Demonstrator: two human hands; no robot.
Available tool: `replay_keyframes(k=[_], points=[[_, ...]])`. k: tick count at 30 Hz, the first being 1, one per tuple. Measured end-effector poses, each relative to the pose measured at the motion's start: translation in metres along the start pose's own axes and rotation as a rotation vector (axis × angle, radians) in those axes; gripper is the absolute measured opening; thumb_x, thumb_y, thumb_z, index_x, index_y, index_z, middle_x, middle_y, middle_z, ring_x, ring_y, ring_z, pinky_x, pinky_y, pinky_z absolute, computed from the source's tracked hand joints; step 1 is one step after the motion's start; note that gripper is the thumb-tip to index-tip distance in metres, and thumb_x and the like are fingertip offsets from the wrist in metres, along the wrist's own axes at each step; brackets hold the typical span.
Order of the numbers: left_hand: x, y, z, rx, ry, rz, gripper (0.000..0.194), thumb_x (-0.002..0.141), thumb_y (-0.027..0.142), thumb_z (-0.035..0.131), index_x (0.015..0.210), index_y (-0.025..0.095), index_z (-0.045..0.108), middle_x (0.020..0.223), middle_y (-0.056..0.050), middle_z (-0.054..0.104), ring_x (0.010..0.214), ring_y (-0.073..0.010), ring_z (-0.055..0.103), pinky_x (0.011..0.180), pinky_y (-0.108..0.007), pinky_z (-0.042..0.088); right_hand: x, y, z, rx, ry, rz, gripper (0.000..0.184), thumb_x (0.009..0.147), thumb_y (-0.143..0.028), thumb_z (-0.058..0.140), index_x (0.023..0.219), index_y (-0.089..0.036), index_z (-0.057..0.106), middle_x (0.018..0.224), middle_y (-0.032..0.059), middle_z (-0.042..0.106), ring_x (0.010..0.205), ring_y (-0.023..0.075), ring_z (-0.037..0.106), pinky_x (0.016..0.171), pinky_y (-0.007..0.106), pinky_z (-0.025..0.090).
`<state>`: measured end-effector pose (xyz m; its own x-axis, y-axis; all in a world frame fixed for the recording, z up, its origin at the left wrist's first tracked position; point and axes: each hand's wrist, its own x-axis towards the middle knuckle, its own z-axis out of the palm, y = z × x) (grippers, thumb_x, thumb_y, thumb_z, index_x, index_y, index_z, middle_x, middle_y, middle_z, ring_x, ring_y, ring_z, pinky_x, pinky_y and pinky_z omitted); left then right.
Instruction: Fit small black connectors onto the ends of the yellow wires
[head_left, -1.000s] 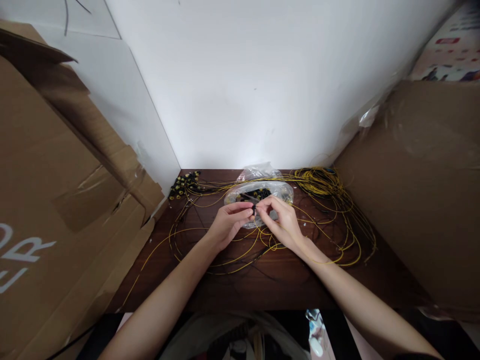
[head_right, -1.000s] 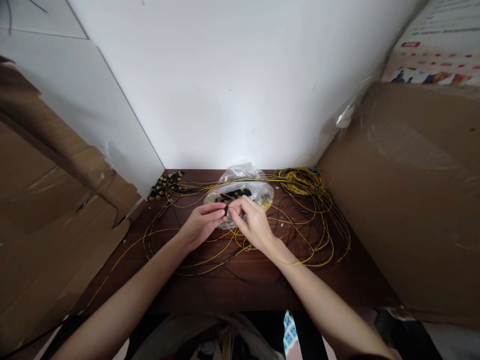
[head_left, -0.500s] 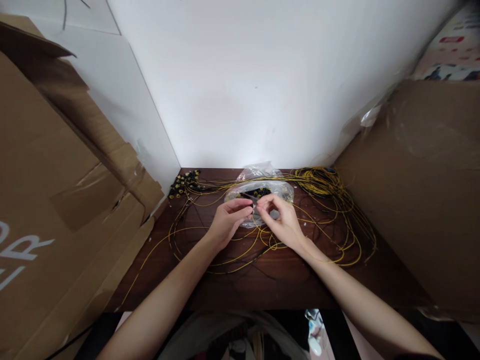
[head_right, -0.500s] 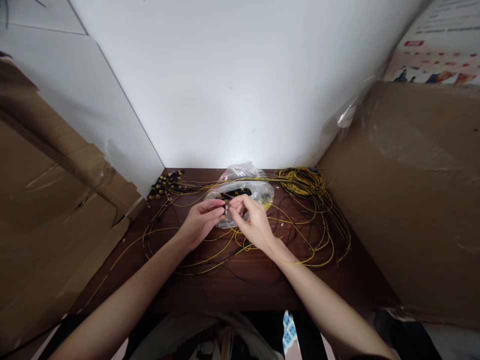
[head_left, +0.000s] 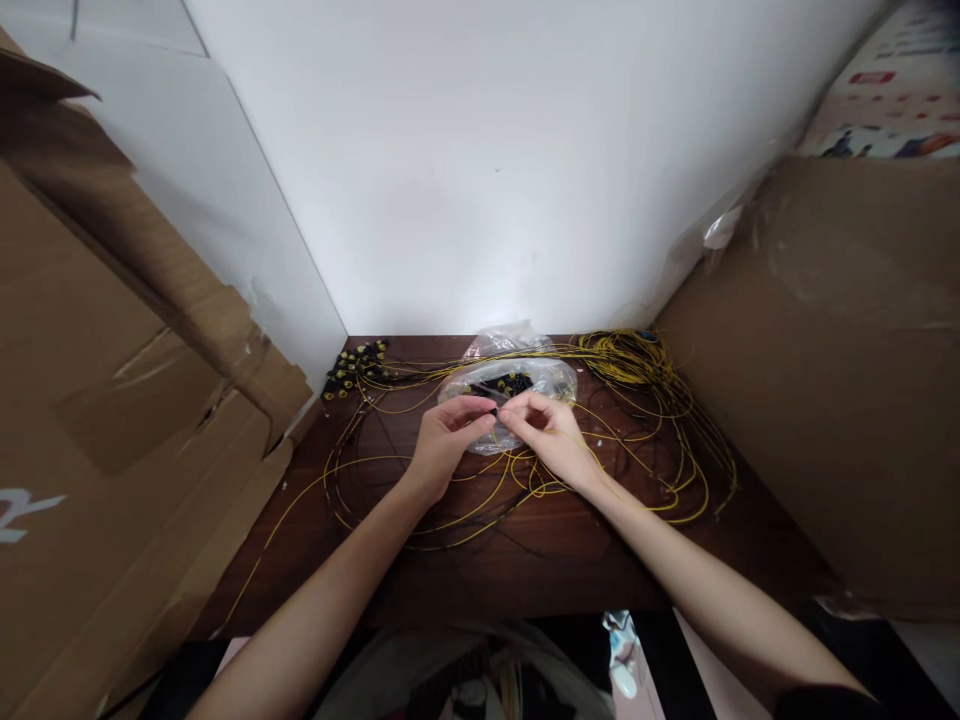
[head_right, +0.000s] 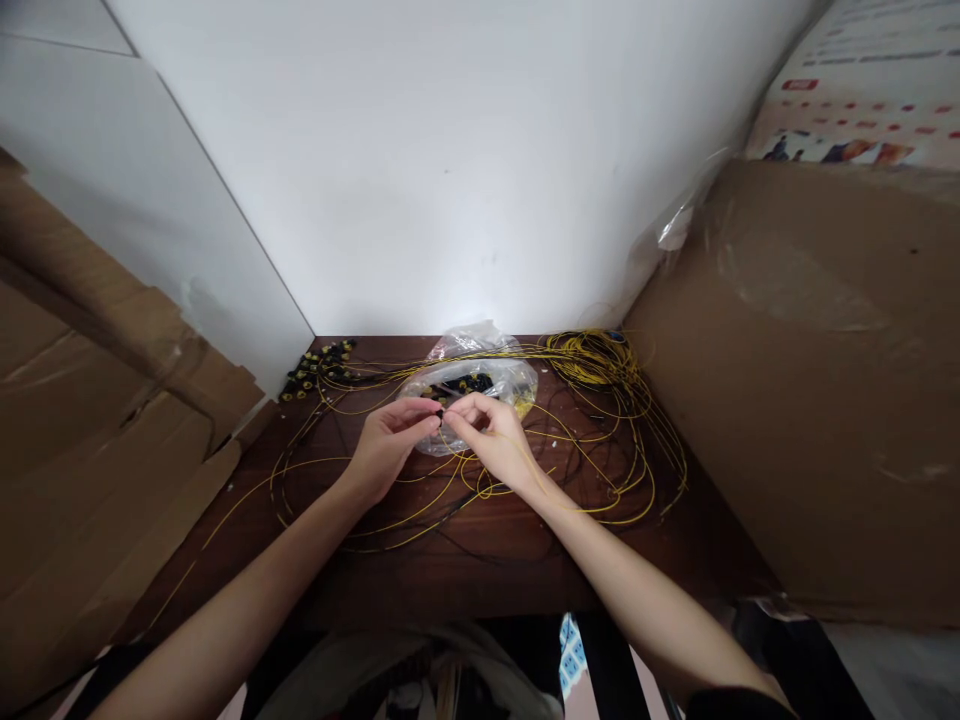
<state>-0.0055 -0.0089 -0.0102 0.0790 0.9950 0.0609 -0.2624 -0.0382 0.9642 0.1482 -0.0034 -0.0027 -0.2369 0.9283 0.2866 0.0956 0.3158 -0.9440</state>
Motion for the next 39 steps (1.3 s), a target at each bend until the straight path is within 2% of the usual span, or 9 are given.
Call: replay_keyframes(k=[11, 16, 28, 35, 39], points=[[0.001, -0.001, 0.002, -0.053, -0.007, -0.055, 0.022, 0.062, 0.022, 0.074, 0.081, 0.015, 0.069, 0.078, -0.003, 0.068, 0.066, -0.0098, 0.059, 0.068, -0.024, 0.049, -0.003, -0.004, -0.004, -0.213, 0.041, -0.135, 0.012, 0.081, -0.025, 0.054, 0.078, -0.015, 0.06, 0.067, -0.0002, 0.055, 0.06, 0.0108, 0.048, 0.058, 0.024, 0.04], [0.0, -0.001, 0.003, -0.06, -0.007, -0.052, 0.021, 0.059, 0.02, 0.076, 0.079, 0.015, 0.069, 0.078, -0.003, 0.068, 0.072, -0.0115, 0.061, 0.069, -0.023, 0.049, -0.002, -0.003, -0.004, -0.198, 0.032, -0.13, 0.012, 0.081, -0.024, 0.054, 0.077, -0.015, 0.06, 0.067, -0.0002, 0.055, 0.06, 0.0105, 0.048, 0.058, 0.023, 0.04], [-0.001, 0.001, 0.004, -0.102, -0.011, -0.103, 0.019, 0.059, 0.018, 0.076, 0.075, 0.013, 0.068, 0.072, -0.002, 0.068, 0.064, -0.0095, 0.06, 0.068, -0.024, 0.049, -0.005, -0.005, -0.001, -0.231, 0.044, -0.172, 0.013, 0.083, -0.027, 0.053, 0.078, -0.016, 0.059, 0.067, -0.0001, 0.054, 0.06, 0.0108, 0.048, 0.058, 0.024, 0.04], [0.0, 0.001, 0.004, -0.061, -0.044, -0.038, 0.021, 0.066, 0.02, 0.07, 0.086, 0.015, 0.066, 0.081, -0.002, 0.066, 0.066, -0.009, 0.058, 0.067, -0.024, 0.049, 0.0, -0.004, -0.006, -0.105, -0.015, -0.123, 0.018, 0.085, -0.032, 0.051, 0.088, -0.017, 0.06, 0.072, 0.001, 0.059, 0.064, 0.0116, 0.053, 0.061, 0.025, 0.043], [0.002, 0.001, 0.001, -0.043, 0.001, -0.025, 0.019, 0.067, 0.021, 0.068, 0.085, 0.016, 0.066, 0.08, -0.002, 0.066, 0.067, -0.0101, 0.058, 0.063, -0.022, 0.047, 0.006, -0.002, -0.018, -0.086, 0.109, -0.105, 0.02, 0.085, -0.034, 0.051, 0.091, -0.017, 0.059, 0.072, 0.0013, 0.06, 0.064, 0.0123, 0.055, 0.062, 0.026, 0.044]])
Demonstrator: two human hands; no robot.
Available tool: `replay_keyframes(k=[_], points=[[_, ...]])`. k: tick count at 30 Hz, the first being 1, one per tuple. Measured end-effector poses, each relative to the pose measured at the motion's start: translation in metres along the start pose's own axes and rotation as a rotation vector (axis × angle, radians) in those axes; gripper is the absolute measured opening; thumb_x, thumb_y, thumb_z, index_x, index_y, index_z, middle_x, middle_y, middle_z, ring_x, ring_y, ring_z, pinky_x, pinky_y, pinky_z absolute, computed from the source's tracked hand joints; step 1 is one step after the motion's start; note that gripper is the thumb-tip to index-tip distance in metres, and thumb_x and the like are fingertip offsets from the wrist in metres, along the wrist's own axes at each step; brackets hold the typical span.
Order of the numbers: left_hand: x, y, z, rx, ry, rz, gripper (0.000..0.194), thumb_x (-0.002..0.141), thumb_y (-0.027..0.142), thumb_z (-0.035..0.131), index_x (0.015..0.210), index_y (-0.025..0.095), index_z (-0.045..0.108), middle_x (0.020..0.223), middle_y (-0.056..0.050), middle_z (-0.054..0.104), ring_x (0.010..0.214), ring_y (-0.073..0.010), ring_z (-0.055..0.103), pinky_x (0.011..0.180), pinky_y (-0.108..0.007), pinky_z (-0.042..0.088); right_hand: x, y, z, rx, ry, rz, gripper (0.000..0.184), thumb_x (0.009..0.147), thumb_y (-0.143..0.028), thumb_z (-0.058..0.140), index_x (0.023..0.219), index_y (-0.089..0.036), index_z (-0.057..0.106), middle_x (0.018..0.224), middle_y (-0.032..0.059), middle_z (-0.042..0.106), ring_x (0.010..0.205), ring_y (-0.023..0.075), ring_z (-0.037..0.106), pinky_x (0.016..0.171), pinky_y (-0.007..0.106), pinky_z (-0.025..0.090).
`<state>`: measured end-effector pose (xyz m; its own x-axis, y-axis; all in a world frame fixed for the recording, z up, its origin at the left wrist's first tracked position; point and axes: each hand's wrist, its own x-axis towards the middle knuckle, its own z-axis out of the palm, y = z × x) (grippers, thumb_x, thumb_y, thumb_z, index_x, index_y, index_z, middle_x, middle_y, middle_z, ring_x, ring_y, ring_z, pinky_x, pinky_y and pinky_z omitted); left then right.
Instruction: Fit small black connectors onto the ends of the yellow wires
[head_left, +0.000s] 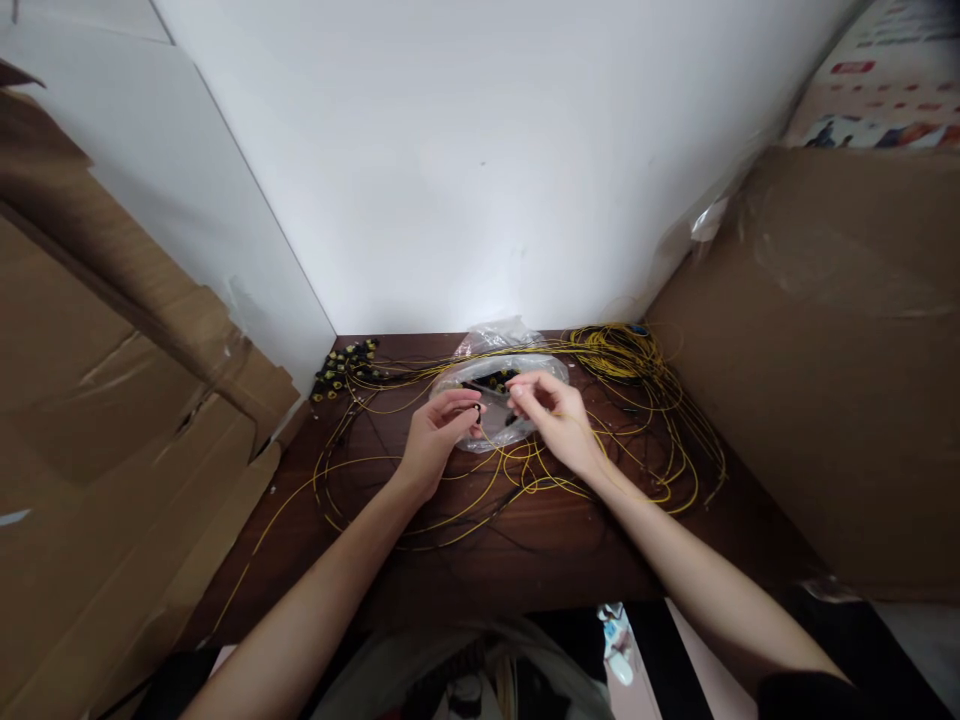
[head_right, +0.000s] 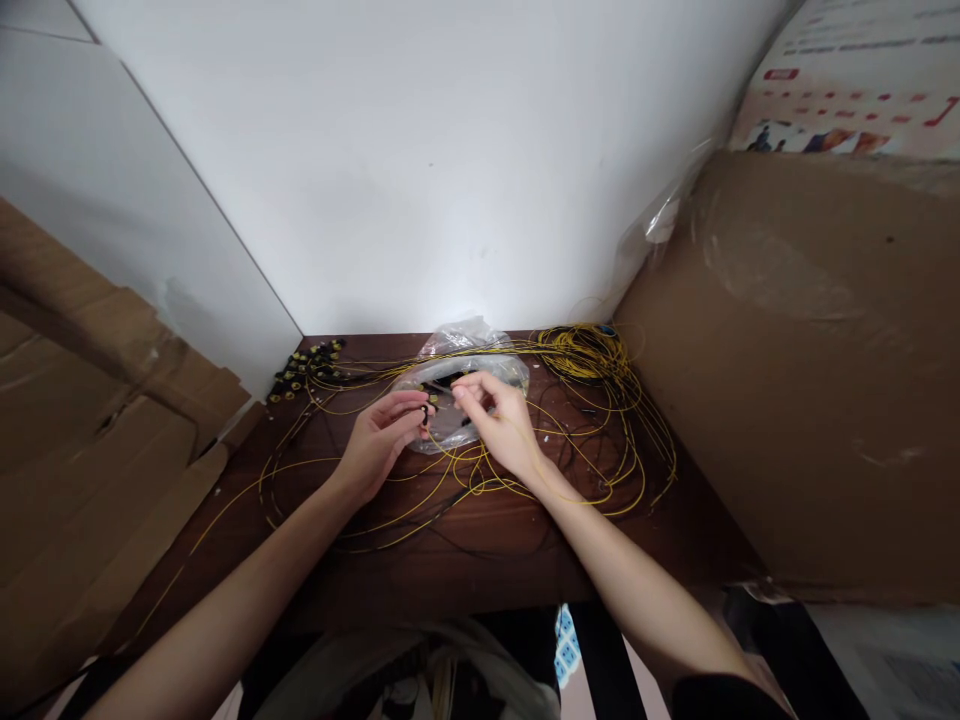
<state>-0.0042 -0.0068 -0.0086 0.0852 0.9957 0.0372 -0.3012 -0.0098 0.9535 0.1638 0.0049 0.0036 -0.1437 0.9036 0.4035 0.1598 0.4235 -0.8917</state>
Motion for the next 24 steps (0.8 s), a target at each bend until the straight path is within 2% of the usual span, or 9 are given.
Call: replay_keyframes(k=[3, 5, 11, 15, 20, 24], points=[[0.001, 0.001, -0.001, 0.009, 0.034, 0.0, 0.016, 0.067, 0.021, 0.067, 0.082, 0.016, 0.067, 0.079, -0.003, 0.066, 0.064, -0.0096, 0.057, 0.061, -0.021, 0.046, 0.006, 0.005, -0.011, -0.092, 0.092, 0.002, 0.018, 0.083, -0.031, 0.052, 0.091, -0.017, 0.06, 0.073, 0.0016, 0.061, 0.065, 0.0128, 0.054, 0.063, 0.026, 0.043], [0.001, 0.001, 0.0, 0.008, 0.056, 0.003, 0.014, 0.066, 0.02, 0.067, 0.079, 0.016, 0.067, 0.078, -0.002, 0.066, 0.063, -0.0089, 0.056, 0.06, -0.02, 0.045, 0.008, 0.009, -0.015, -0.188, 0.103, 0.004, 0.016, 0.082, -0.028, 0.053, 0.09, -0.017, 0.06, 0.077, 0.0024, 0.062, 0.065, 0.013, 0.054, 0.062, 0.027, 0.042], [0.002, 0.003, 0.0, -0.032, 0.132, 0.017, 0.013, 0.062, 0.021, 0.069, 0.074, 0.015, 0.067, 0.078, -0.002, 0.066, 0.065, -0.0099, 0.057, 0.061, -0.021, 0.045, 0.008, 0.016, -0.014, -0.477, -0.064, -0.124, 0.014, 0.079, -0.013, 0.05, 0.083, -0.016, 0.063, 0.082, 0.0047, 0.063, 0.075, 0.0165, 0.057, 0.069, 0.03, 0.044], [0.004, 0.002, -0.002, -0.041, 0.149, 0.05, 0.014, 0.063, 0.022, 0.069, 0.075, 0.014, 0.066, 0.078, -0.003, 0.066, 0.066, -0.0107, 0.057, 0.062, -0.022, 0.045, 0.006, 0.021, -0.011, -0.553, -0.202, -0.129, 0.019, 0.076, -0.005, 0.051, 0.082, -0.016, 0.065, 0.085, 0.006, 0.062, 0.077, 0.0167, 0.058, 0.072, 0.03, 0.046], [0.004, -0.001, -0.004, -0.026, 0.143, 0.074, 0.013, 0.063, 0.021, 0.069, 0.074, 0.014, 0.065, 0.079, -0.002, 0.066, 0.064, -0.0095, 0.057, 0.062, -0.022, 0.045, 0.006, 0.03, -0.011, -0.651, -0.288, -0.158, 0.02, 0.074, -0.003, 0.054, 0.085, -0.015, 0.067, 0.09, 0.0079, 0.062, 0.087, 0.0192, 0.057, 0.083, 0.035, 0.045], [0.004, -0.002, -0.004, -0.008, 0.12, 0.081, 0.013, 0.064, 0.021, 0.068, 0.075, 0.014, 0.066, 0.079, -0.003, 0.066, 0.065, -0.0099, 0.057, 0.062, -0.022, 0.045, 0.006, 0.031, -0.011, -0.677, -0.315, -0.183, 0.018, 0.075, -0.006, 0.056, 0.084, -0.016, 0.068, 0.091, 0.0078, 0.062, 0.089, 0.0195, 0.057, 0.084, 0.035, 0.045]])
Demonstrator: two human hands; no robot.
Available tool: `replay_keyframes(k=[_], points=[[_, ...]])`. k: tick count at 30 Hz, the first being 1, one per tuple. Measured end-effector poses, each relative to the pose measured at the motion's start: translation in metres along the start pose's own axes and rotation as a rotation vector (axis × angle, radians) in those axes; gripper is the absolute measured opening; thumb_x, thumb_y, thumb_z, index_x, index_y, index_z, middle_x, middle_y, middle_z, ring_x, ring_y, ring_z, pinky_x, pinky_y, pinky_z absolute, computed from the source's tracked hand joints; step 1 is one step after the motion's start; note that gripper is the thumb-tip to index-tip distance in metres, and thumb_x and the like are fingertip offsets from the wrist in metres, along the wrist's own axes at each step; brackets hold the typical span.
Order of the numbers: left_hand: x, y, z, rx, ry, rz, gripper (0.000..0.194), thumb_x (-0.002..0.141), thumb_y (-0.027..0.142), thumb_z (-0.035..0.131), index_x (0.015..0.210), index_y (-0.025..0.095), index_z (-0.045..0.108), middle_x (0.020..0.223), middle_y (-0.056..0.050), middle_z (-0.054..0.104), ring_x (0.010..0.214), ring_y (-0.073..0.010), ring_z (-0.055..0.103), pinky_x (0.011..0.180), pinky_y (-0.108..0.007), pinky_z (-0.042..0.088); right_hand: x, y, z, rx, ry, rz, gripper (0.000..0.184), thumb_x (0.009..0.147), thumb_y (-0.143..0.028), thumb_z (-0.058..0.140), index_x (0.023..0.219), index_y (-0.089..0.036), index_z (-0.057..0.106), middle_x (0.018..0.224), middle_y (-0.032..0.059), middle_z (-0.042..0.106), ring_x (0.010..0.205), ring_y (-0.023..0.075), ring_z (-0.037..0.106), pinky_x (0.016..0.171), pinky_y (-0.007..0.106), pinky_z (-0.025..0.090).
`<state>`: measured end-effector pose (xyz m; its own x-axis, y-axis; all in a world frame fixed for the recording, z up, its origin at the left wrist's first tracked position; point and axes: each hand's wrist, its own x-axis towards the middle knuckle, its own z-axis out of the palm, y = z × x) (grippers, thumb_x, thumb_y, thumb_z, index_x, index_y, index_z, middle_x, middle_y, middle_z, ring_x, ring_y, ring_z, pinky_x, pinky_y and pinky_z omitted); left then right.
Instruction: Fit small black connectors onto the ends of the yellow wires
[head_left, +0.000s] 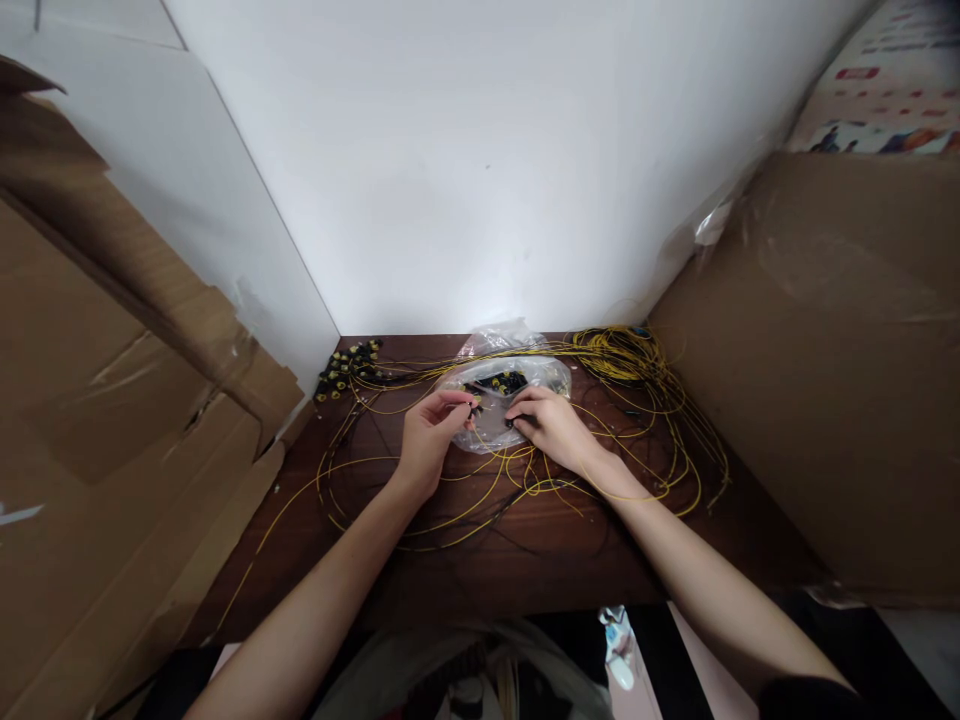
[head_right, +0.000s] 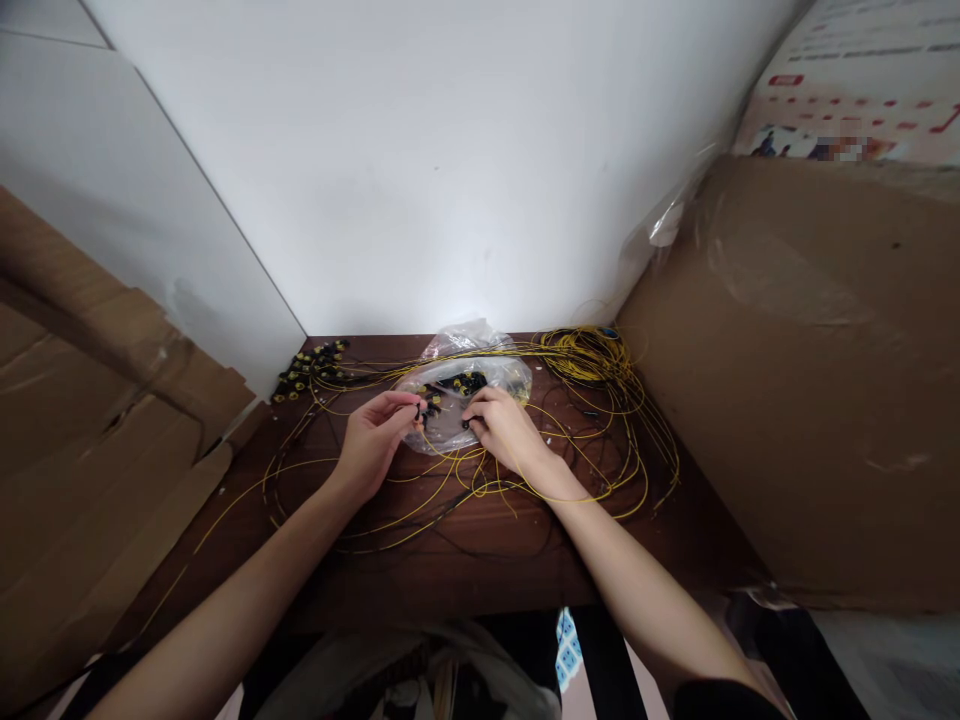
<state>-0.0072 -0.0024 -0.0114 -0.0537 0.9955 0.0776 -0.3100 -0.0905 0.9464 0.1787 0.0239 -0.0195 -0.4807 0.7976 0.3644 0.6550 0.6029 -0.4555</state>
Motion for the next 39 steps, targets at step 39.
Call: replay_keyframes(k=[39], points=[[0.001, 0.005, 0.0, -0.022, 0.081, 0.005, 0.018, 0.06, 0.024, 0.071, 0.073, 0.014, 0.064, 0.075, -0.002, 0.064, 0.065, -0.0103, 0.057, 0.06, -0.021, 0.045, 0.005, -0.02, 0.014, -0.017, 0.081, -0.158, 0.024, 0.085, -0.011, 0.043, 0.102, -0.018, 0.059, 0.101, 0.0077, 0.06, 0.095, 0.0211, 0.051, 0.084, 0.037, 0.041]])
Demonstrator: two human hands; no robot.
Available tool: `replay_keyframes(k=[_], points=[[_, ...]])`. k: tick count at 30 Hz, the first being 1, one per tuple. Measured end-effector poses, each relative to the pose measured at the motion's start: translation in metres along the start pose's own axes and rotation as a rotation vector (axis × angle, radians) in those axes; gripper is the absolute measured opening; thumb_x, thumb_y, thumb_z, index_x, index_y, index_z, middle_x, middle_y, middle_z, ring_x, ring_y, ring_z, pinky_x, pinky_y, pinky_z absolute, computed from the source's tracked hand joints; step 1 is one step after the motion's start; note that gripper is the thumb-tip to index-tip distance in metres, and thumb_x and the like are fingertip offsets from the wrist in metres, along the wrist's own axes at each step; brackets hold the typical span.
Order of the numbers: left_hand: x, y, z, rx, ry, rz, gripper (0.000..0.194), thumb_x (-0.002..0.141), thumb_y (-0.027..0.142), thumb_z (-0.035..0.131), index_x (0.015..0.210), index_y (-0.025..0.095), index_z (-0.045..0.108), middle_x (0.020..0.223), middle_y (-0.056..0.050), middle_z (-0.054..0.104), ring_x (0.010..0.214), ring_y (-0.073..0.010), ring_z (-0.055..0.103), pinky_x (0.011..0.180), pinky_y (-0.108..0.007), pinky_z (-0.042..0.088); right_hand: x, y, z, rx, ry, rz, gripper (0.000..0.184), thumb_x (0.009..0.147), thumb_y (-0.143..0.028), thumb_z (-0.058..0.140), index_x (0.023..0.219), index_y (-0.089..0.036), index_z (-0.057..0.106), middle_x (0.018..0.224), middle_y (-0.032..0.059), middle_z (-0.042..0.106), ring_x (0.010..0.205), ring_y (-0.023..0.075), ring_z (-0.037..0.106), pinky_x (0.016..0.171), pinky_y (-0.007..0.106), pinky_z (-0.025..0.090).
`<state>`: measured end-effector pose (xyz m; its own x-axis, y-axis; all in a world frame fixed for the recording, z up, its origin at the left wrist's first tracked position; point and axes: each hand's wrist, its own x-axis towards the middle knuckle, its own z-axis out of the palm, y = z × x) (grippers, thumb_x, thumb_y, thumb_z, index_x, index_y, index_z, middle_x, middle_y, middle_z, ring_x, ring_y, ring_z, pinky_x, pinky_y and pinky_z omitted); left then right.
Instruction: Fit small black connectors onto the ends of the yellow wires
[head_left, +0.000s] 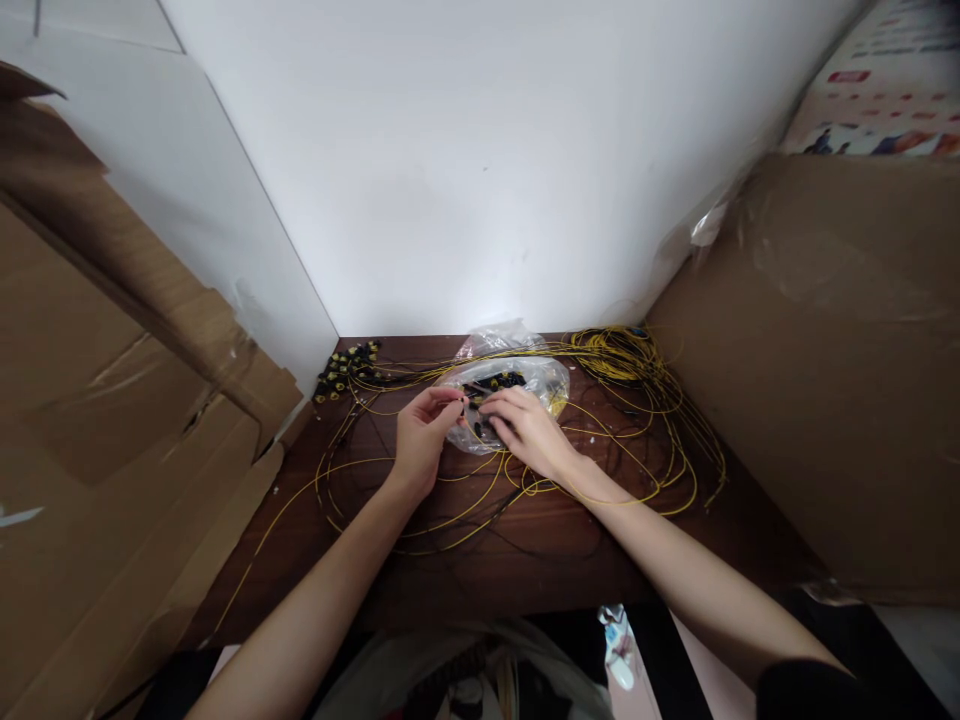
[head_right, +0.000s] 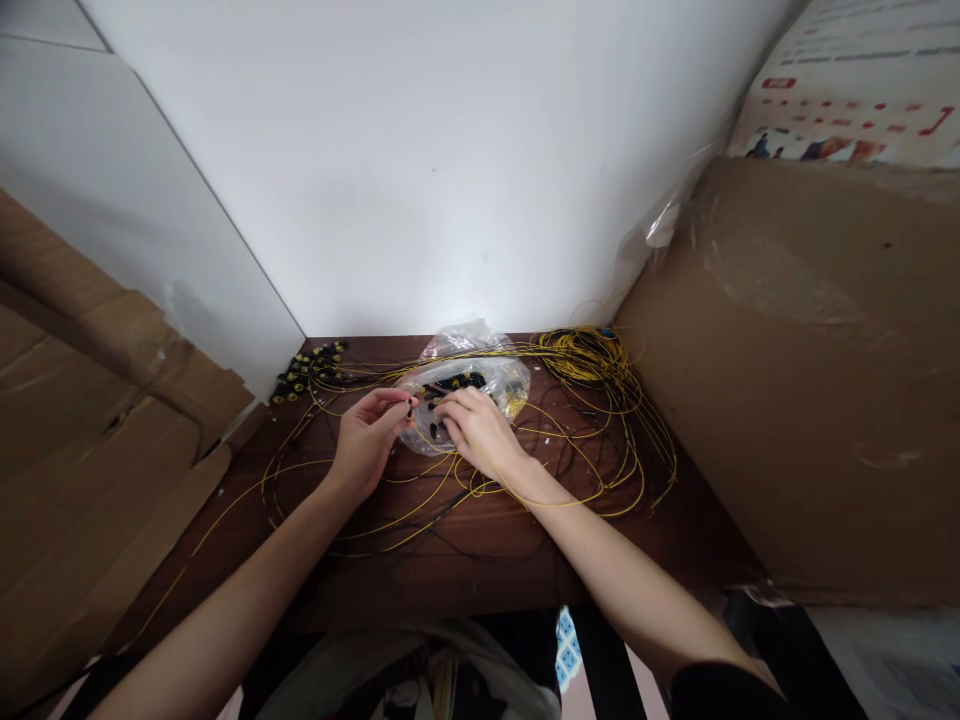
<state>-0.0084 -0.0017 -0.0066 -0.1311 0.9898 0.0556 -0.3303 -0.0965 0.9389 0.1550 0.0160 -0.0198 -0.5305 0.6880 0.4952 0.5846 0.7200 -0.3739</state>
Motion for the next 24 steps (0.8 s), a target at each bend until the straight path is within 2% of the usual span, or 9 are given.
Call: replay_keyframes(k=[3, 7, 12, 16, 24], points=[[0.0, -0.001, 0.0, 0.017, -0.005, 0.0, 0.017, 0.061, 0.023, 0.071, 0.074, 0.015, 0.063, 0.077, -0.001, 0.064, 0.064, -0.0092, 0.056, 0.06, -0.02, 0.044, -0.001, 0.007, 0.0, -0.105, 0.077, 0.107, 0.026, 0.086, -0.014, 0.042, 0.107, -0.016, 0.058, 0.113, 0.0111, 0.057, 0.104, 0.0247, 0.048, 0.087, 0.041, 0.039], [0.0, -0.003, -0.001, 0.026, -0.02, 0.015, 0.015, 0.062, 0.023, 0.071, 0.073, 0.016, 0.064, 0.077, 0.0, 0.064, 0.061, -0.0075, 0.054, 0.059, -0.019, 0.043, -0.001, 0.017, 0.003, -0.242, 0.015, 0.152, 0.027, 0.085, -0.016, 0.044, 0.108, -0.015, 0.059, 0.12, 0.0126, 0.055, 0.108, 0.0286, 0.046, 0.085, 0.043, 0.038], [0.0, -0.002, -0.001, 0.048, -0.019, 0.016, 0.015, 0.062, 0.022, 0.071, 0.073, 0.015, 0.063, 0.075, 0.0, 0.063, 0.06, -0.0077, 0.054, 0.057, -0.019, 0.042, 0.0, 0.018, 0.004, -0.246, 0.024, 0.132, 0.026, 0.086, -0.012, 0.042, 0.105, -0.016, 0.06, 0.112, 0.0095, 0.06, 0.104, 0.0244, 0.049, 0.087, 0.04, 0.034], [0.0, -0.003, -0.001, 0.057, -0.029, 0.02, 0.016, 0.062, 0.023, 0.07, 0.073, 0.014, 0.063, 0.075, 0.0, 0.063, 0.059, -0.0076, 0.054, 0.057, -0.019, 0.042, 0.0, 0.017, 0.001, -0.242, 0.019, 0.137, 0.022, 0.086, -0.011, 0.043, 0.098, -0.014, 0.061, 0.101, 0.0084, 0.063, 0.097, 0.0226, 0.051, 0.082, 0.036, 0.036], [0.001, -0.005, -0.001, 0.042, -0.045, 0.015, 0.013, 0.064, 0.021, 0.069, 0.074, 0.015, 0.064, 0.074, 0.0, 0.063, 0.058, -0.0075, 0.054, 0.058, -0.02, 0.042, 0.001, 0.026, 0.004, -0.265, 0.029, 0.207, 0.024, 0.084, -0.011, 0.045, 0.1, -0.014, 0.063, 0.091, 0.0105, 0.058, 0.088, 0.0241, 0.049, 0.075, 0.035, 0.039]])
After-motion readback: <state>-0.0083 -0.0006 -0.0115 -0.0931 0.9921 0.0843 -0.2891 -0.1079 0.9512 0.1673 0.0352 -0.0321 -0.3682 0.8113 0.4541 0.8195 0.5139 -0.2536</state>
